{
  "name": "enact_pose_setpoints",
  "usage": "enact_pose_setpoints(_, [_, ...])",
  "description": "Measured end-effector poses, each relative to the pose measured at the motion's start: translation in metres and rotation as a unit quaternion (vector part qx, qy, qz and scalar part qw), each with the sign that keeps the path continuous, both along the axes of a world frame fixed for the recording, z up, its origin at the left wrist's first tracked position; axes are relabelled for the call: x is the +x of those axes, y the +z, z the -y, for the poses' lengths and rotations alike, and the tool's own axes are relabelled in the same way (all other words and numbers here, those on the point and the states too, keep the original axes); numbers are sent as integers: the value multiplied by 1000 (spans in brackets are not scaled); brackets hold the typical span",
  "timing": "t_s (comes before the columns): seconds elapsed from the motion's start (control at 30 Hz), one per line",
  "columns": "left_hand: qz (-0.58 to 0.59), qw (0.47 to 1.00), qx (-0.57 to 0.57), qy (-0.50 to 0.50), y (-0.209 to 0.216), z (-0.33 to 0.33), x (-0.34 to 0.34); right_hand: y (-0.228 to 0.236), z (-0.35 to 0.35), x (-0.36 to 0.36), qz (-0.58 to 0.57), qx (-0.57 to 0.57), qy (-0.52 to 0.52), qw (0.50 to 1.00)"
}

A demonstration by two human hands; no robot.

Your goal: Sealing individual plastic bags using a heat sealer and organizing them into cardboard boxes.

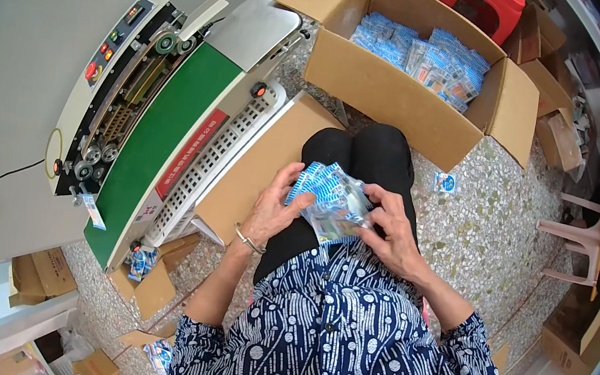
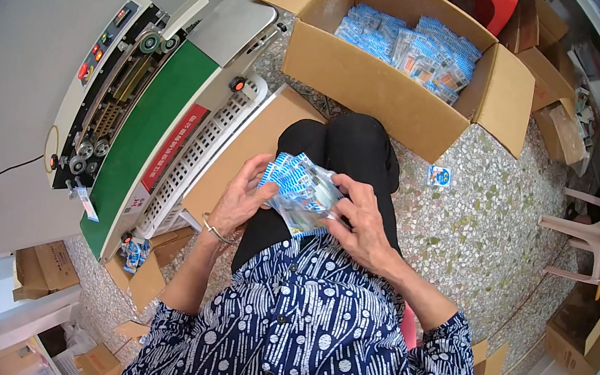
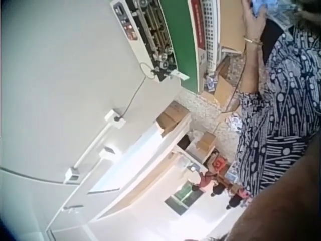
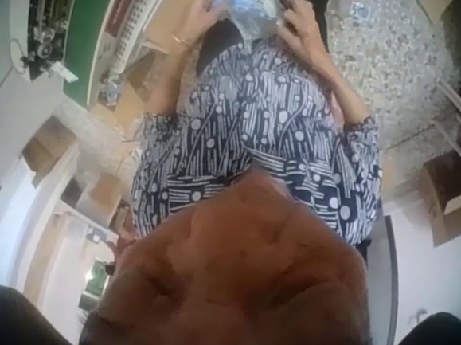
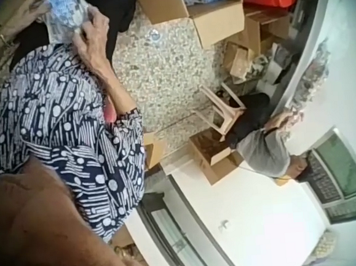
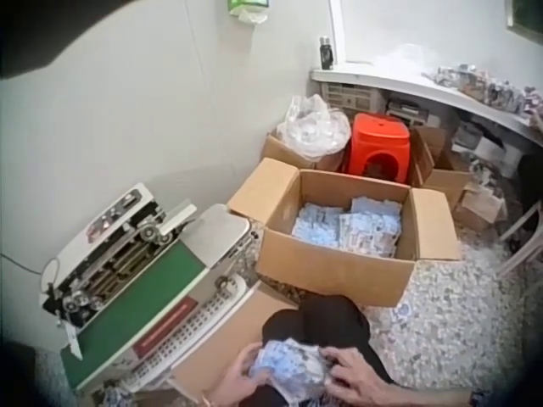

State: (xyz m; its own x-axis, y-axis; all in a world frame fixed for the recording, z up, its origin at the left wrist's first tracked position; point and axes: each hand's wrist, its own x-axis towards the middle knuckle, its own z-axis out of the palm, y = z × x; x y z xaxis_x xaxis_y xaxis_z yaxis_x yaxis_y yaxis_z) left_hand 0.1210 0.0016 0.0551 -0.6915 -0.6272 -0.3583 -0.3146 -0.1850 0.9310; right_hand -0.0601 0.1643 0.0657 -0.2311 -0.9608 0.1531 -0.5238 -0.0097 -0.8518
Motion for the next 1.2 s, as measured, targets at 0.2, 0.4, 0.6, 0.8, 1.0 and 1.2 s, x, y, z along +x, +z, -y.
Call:
enact_pose_setpoints(0.2, [-11,957,-287,32,26,8,0,23,6,-20,165,20,-11,986])
enact_pose_setpoints(0.4, [-122,985,-119,-37,73,3,-25,55,55,-18,318,86,68,942])
enact_pose_setpoints(0.6, [-151,976,-60,145,84,16,-39,48,97,-16,392,108,118,906])
enact_pose_setpoints(0.8, [-213,963,-31,163,88,21,-41,55,106,-21,354,127,103,921])
enact_pose_setpoints(1.0, [-4,922,-388,12,45,-12,2,40,87,-71,367,46,-49,928])
enact_pose_setpoints(1.2, [41,858,-509,-53,23,-34,1,35,65,-67,359,78,-52,929])
